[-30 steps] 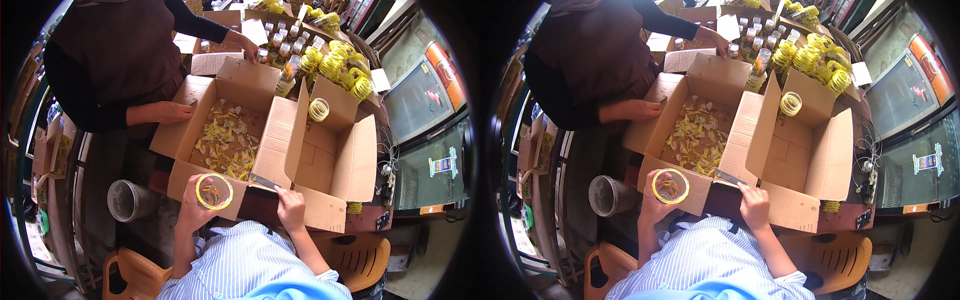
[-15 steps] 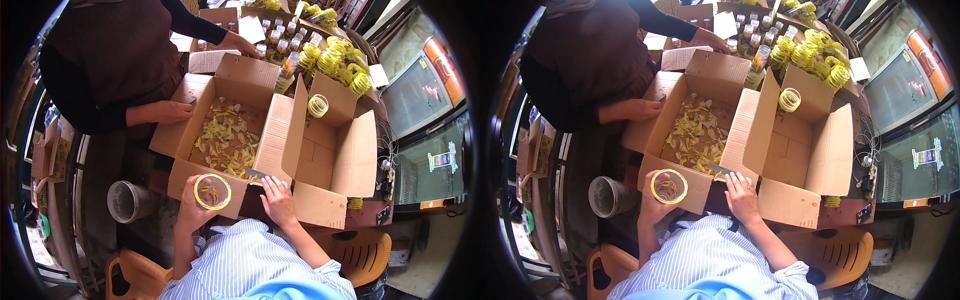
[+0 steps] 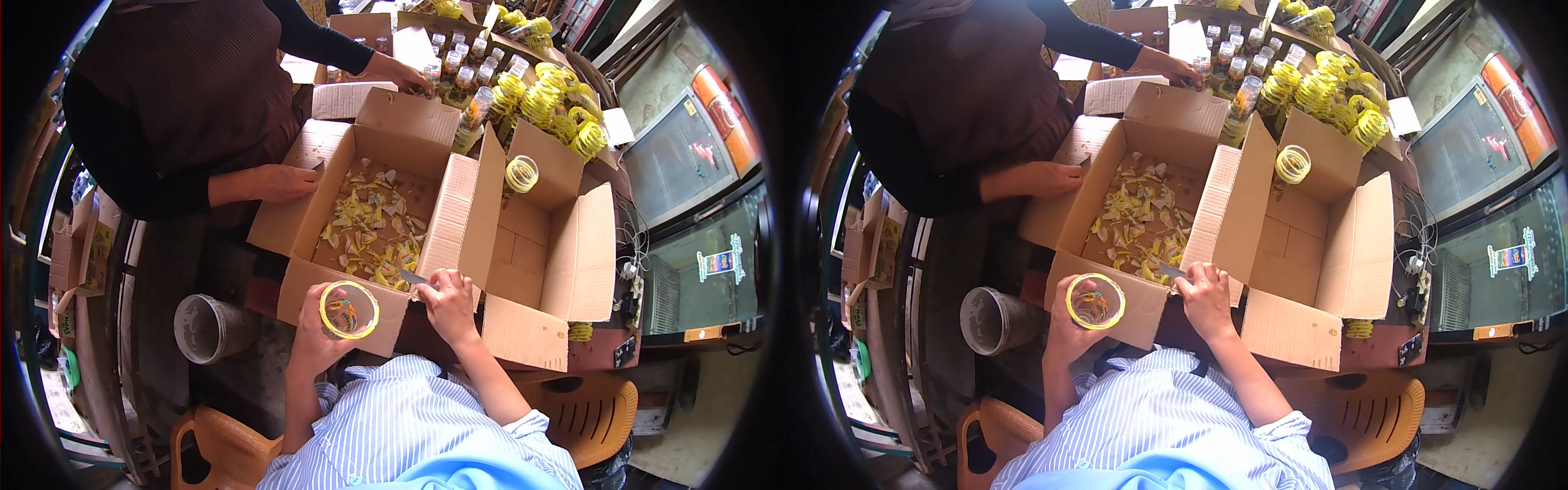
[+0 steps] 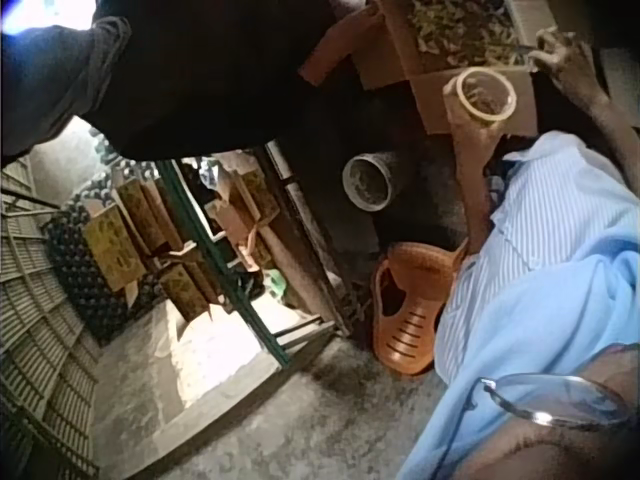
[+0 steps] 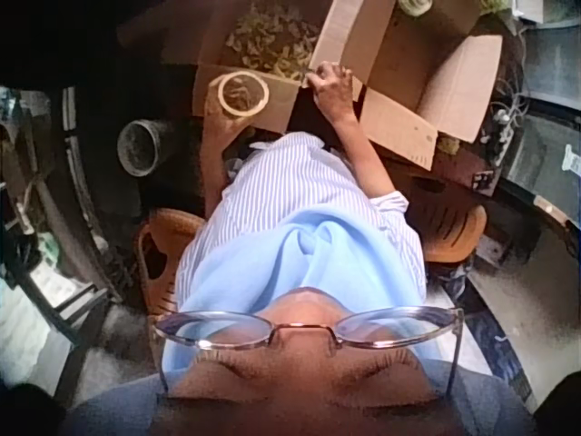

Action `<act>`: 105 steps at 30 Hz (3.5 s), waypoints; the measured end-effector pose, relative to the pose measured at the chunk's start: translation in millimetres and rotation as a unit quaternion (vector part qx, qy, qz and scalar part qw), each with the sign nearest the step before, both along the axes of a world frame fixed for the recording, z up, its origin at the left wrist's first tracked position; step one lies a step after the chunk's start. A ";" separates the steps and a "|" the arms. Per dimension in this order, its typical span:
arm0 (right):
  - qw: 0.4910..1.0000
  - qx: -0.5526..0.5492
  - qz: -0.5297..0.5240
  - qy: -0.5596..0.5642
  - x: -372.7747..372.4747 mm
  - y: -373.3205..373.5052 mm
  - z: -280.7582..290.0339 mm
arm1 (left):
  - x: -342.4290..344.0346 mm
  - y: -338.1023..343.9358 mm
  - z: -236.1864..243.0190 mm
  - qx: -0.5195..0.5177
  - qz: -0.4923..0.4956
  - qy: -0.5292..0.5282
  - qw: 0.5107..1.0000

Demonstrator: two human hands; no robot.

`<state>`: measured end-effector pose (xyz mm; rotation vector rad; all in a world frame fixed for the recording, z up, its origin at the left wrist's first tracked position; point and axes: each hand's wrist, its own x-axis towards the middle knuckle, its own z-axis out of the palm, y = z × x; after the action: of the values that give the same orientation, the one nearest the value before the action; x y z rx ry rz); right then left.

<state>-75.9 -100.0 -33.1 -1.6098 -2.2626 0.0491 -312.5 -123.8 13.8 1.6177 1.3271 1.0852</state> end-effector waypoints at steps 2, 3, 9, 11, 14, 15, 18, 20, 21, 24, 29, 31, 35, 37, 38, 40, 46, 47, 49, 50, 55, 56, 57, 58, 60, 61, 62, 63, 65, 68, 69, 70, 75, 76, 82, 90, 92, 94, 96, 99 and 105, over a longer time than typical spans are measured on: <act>1.000 0.006 0.008 -0.029 -1.1 3.2 -4.4 | -1.7 0.1 -1.4 0.007 0.000 0.006 1.000; 0.999 -0.001 0.010 -0.032 -1.9 4.4 -4.0 | -2.6 0.0 -2.0 0.008 0.002 0.009 1.000; 0.996 0.020 0.056 -0.069 -8.4 23.1 -13.3 | -4.8 -0.1 -1.1 -0.001 0.008 -0.002 1.000; 0.995 0.021 0.077 -0.054 -14.4 29.5 -11.0 | -5.2 0.1 -2.0 -0.007 0.008 -0.011 1.000; 0.997 0.006 0.070 0.037 -24.5 31.1 6.2 | -7.0 -1.6 -0.5 -0.011 0.017 -0.002 1.000; 0.996 -0.003 0.048 0.075 -23.5 29.4 13.4 | -8.4 -2.1 -1.5 -0.004 0.018 0.003 1.000; 0.994 -0.028 -0.006 0.107 -11.4 23.6 8.6 | -11.2 -3.2 -4.2 0.003 0.023 0.009 1.000; 0.995 -0.040 -0.025 0.093 -6.7 15.6 3.9 | -11.3 -3.4 -4.5 -0.009 0.026 0.002 1.000; 0.995 -0.040 -0.024 0.085 -7.2 14.1 -0.7 | -11.2 -3.4 -4.0 -0.013 0.024 -0.003 1.000; 0.996 -0.057 -0.027 0.068 -14.6 16.0 -4.5 | -10.9 -2.5 -3.7 -0.017 0.019 -0.013 1.000; 0.999 0.000 0.024 0.023 -28.5 28.1 -6.5 | -12.4 0.4 -2.9 -0.017 0.023 -0.009 1.000; 0.999 0.009 0.033 0.033 -30.1 28.7 -4.8 | -13.2 1.1 -1.6 0.004 0.027 0.005 1.000; 0.998 -0.018 0.026 0.059 -28.5 27.2 5.3 | -13.8 1.9 -1.1 0.008 0.025 0.002 1.000; 0.997 -0.027 0.002 0.071 -24.1 25.6 4.6 | -14.7 1.3 -0.7 0.017 0.030 0.005 0.999; 0.997 -0.028 -0.021 0.071 -18.9 22.8 -0.1 | -15.3 0.9 -0.4 0.022 0.032 0.006 0.999; 0.997 -0.035 -0.052 0.052 -12.3 19.2 -3.1 | -15.5 2.0 -1.4 0.011 0.032 0.004 0.999; 0.994 -0.055 -0.068 -0.071 -19.9 20.5 1.2 | -15.6 6.6 -4.8 0.001 0.013 -0.015 1.000; 0.993 -0.052 -0.069 -0.084 -21.9 21.9 1.7 | -14.9 7.6 -3.0 0.002 0.010 -0.015 1.000; 0.992 -0.035 -0.065 -0.105 -25.2 24.9 1.7 | -14.1 8.9 0.5 0.005 0.005 -0.008 1.000; 0.991 -0.022 -0.061 -0.113 -26.6 26.7 1.6 | -13.8 9.3 1.5 0.006 0.002 -0.005 1.000; 0.987 0.002 -0.049 -0.154 -27.1 32.2 -7.6 | -12.2 10.8 1.3 0.035 -0.003 0.007 0.999; 0.987 0.005 -0.048 -0.154 -26.2 32.6 -8.1 | -11.4 11.2 2.2 0.034 -0.004 0.003 0.999; 0.987 0.007 -0.044 -0.154 -26.0 33.3 -8.4 | -11.3 11.2 2.5 0.038 -0.006 0.005 0.999; 0.989 0.017 -0.042 -0.140 -25.2 33.1 -7.3 | -10.9 11.4 2.6 0.042 -0.008 0.007 0.999; 0.992 0.037 -0.038 -0.113 -23.1 31.5 -1.1 | -11.1 10.7 -0.9 0.034 -0.018 -0.015 0.999; 0.993 0.048 -0.035 -0.098 -21.9 32.7 4.2 | -11.2 11.9 -6.9 0.033 -0.022 -0.040 0.998; 0.994 0.058 -0.032 -0.082 -20.2 31.1 7.9 | -10.8 13.8 -9.2 0.031 -0.026 -0.065 0.997; 0.996 0.061 -0.036 -0.061 -18.5 27.3 8.0 | -8.2 12.8 -8.1 0.019 -0.037 -0.108 0.993; 0.996 0.073 -0.041 0.016 -12.0 31.8 17.5 | 4.6 20.4 -1.4 0.005 -0.028 -0.194 0.981; 0.976 0.060 -0.039 0.203 -17.7 33.1 42.9 | 11.8 29.2 -6.6 -0.052 -0.043 -0.316 0.946; 0.959 0.035 -0.045 0.278 -19.4 33.2 48.0 | 13.4 31.6 -11.2 -0.092 -0.042 -0.357 0.929; 0.935 0.011 -0.050 0.351 -20.9 33.9 52.4 | 15.1 33.4 -14.3 -0.131 -0.041 -0.396 0.908; 0.656 -0.262 -0.045 0.706 -14.0 52.0 59.2 | 31.6 41.5 -11.9 -0.281 -0.065 -0.603 0.744; 0.615 -0.288 -0.046 0.733 -10.3 55.9 59.0 | 35.1 43.2 -9.0 -0.292 -0.064 -0.606 0.737; 0.521 -0.313 -0.010 0.794 -1.3 66.8 59.8 | 41.7 53.3 -5.4 -0.331 -0.053 -0.635 0.696; 0.906 0.201 0.047 0.370 -24.8 63.9 80.3 | 56.2 53.9 0.5 -0.214 0.037 -0.521 0.825; 0.902 0.276 0.127 0.305 -22.1 62.9 87.6 | 58.8 53.8 -2.8 -0.136 0.062 -0.465 0.872; 0.896 0.316 0.188 0.249 -19.4 56.3 91.0 | 62.0 53.7 4.6 -0.081 0.070 -0.414 0.904; 0.888 0.332 0.208 0.238 -18.6 51.7 90.2 | 63.8 51.2 -1.5 -0.010 0.099 -0.328 0.939; 0.876 0.353 0.230 0.234 -18.9 49.4 91.9 | 71.3 47.6 12.4 0.076 0.131 -0.224 0.963; 0.867 0.367 0.233 0.243 -26.9 51.9 93.0 | 74.5 42.2 22.6 0.140 0.138 -0.152 0.969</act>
<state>-102.7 -48.1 60.0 -0.5598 -1.8643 -0.2307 -238.0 -81.6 36.3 1.4094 1.2575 1.6811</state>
